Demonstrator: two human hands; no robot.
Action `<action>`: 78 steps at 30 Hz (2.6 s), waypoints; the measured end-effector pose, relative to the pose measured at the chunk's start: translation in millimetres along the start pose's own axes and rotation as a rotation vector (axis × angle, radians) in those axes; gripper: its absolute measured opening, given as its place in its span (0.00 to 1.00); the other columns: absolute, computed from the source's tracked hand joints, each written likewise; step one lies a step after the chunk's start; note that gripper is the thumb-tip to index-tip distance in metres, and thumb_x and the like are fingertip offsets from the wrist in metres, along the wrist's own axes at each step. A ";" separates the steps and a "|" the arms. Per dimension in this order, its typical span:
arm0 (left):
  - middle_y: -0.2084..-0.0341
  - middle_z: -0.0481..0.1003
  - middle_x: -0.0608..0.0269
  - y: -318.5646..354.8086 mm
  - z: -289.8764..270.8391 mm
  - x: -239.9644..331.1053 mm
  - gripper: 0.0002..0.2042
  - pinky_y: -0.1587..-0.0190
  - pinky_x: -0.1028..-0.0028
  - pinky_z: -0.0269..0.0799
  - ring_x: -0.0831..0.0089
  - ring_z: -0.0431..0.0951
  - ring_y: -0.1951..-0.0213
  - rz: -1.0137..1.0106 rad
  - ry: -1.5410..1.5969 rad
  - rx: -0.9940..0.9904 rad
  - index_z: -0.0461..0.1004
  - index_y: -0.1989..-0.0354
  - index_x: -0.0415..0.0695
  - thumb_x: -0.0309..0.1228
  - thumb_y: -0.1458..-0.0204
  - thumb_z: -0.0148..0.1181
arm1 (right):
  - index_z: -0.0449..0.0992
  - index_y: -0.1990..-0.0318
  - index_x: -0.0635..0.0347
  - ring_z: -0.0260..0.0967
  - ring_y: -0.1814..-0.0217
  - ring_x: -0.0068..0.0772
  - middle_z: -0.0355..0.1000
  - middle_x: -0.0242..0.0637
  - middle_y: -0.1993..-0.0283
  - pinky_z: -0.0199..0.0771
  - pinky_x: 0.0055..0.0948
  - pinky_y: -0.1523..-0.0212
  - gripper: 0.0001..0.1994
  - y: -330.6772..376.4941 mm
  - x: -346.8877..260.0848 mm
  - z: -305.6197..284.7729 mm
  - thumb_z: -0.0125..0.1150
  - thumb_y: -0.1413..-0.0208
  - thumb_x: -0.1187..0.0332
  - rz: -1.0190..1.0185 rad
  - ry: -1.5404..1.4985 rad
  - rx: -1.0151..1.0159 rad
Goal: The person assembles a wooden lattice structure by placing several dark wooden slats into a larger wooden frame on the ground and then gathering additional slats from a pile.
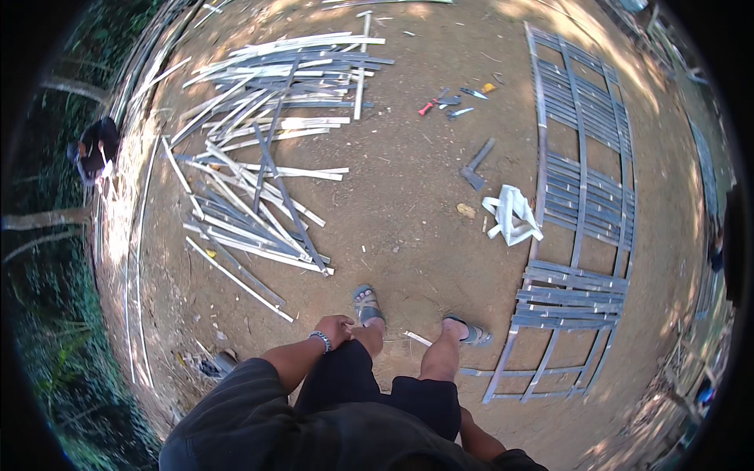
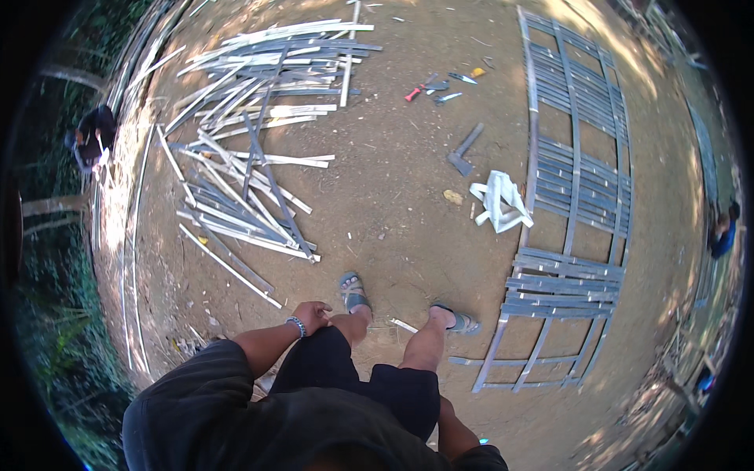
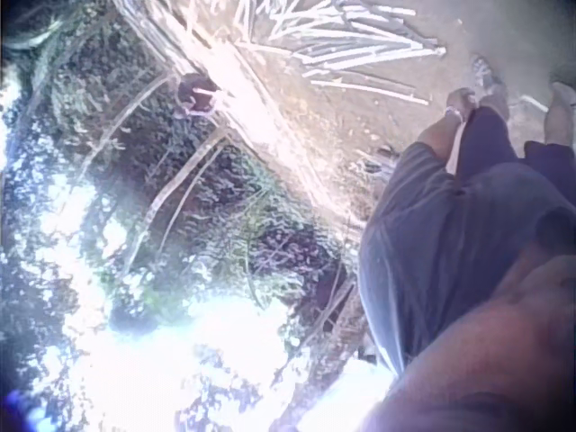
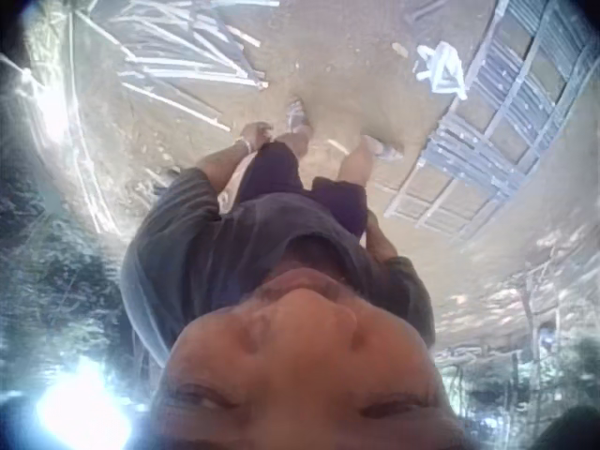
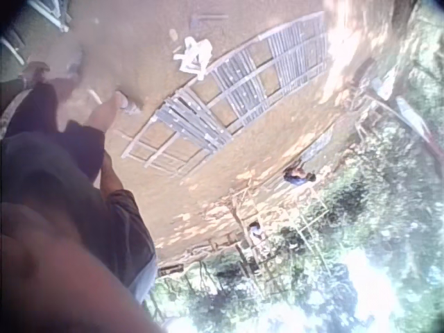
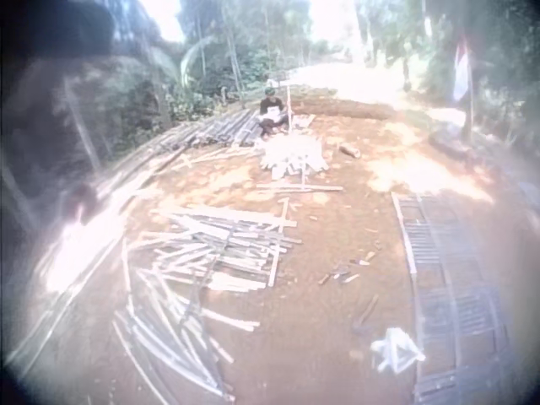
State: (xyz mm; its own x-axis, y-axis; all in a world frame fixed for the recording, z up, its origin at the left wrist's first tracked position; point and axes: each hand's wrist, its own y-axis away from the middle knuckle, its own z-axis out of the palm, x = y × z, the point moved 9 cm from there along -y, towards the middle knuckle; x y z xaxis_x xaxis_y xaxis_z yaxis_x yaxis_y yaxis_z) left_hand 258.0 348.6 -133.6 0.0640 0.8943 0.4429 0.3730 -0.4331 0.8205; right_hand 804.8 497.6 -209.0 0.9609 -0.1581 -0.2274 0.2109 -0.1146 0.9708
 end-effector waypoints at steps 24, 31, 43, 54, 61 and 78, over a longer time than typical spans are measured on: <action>0.59 0.79 0.45 85.4 182.7 -147.8 0.22 0.50 0.58 0.73 0.49 0.79 0.54 -0.314 0.501 -0.034 0.81 0.58 0.46 0.50 0.49 0.53 | 0.74 0.49 0.61 0.70 0.43 0.52 0.74 0.52 0.47 0.71 0.43 0.45 0.23 -59.8 -452.9 -140.7 0.57 0.45 0.53 -0.067 1.183 0.033; 0.59 0.79 0.46 63.7 148.9 -110.4 0.21 0.51 0.57 0.74 0.49 0.79 0.55 -0.274 0.366 -0.017 0.81 0.59 0.45 0.49 0.49 0.54 | 0.79 0.51 0.49 0.73 0.45 0.39 0.73 0.39 0.44 0.70 0.30 0.40 0.17 -119.7 -473.7 -182.0 0.50 0.40 0.55 -0.543 1.435 -0.236; 0.59 0.80 0.48 -2.0 121.4 -115.2 0.19 0.51 0.60 0.74 0.54 0.80 0.55 -0.548 0.865 0.123 0.80 0.57 0.45 0.46 0.48 0.56 | 0.79 0.50 0.44 0.71 0.41 0.39 0.72 0.35 0.41 0.70 0.32 0.40 0.19 -104.1 -538.6 -164.0 0.56 0.48 0.52 -0.240 1.400 -0.292; 0.58 0.79 0.47 -14.6 37.1 -98.4 0.18 0.48 0.60 0.72 0.53 0.79 0.52 -0.551 0.748 0.028 0.81 0.57 0.46 0.43 0.52 0.62 | 0.75 0.45 0.34 0.68 0.38 0.45 0.68 0.42 0.38 0.70 0.35 0.40 0.18 -170.0 -608.0 -142.3 0.52 0.41 0.52 -0.252 1.396 -0.224; 0.54 0.78 0.49 -17.6 22.1 -125.8 0.19 0.47 0.61 0.72 0.55 0.78 0.50 -0.590 0.819 0.018 0.80 0.55 0.47 0.44 0.52 0.63 | 0.74 0.42 0.43 0.70 0.41 0.45 0.70 0.43 0.40 0.70 0.35 0.40 0.21 -143.0 -717.8 -46.7 0.55 0.41 0.51 -0.262 1.362 -0.334; 0.57 0.79 0.49 -3.1 -27.2 -78.9 0.19 0.48 0.62 0.73 0.55 0.79 0.52 -0.677 1.037 0.060 0.79 0.54 0.47 0.45 0.50 0.60 | 0.72 0.44 0.59 0.77 0.54 0.42 0.78 0.46 0.58 0.73 0.34 0.50 0.27 -184.6 -934.3 26.8 0.63 0.47 0.53 -0.322 1.103 -0.010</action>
State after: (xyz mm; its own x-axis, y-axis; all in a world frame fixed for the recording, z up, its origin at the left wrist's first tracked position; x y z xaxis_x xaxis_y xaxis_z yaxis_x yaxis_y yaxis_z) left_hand 226.6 276.3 -161.2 -0.9101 0.4129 0.0358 0.0893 0.1111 0.9898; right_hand -136.7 640.1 -177.8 0.4953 0.8229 -0.2785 0.4719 0.0144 0.8815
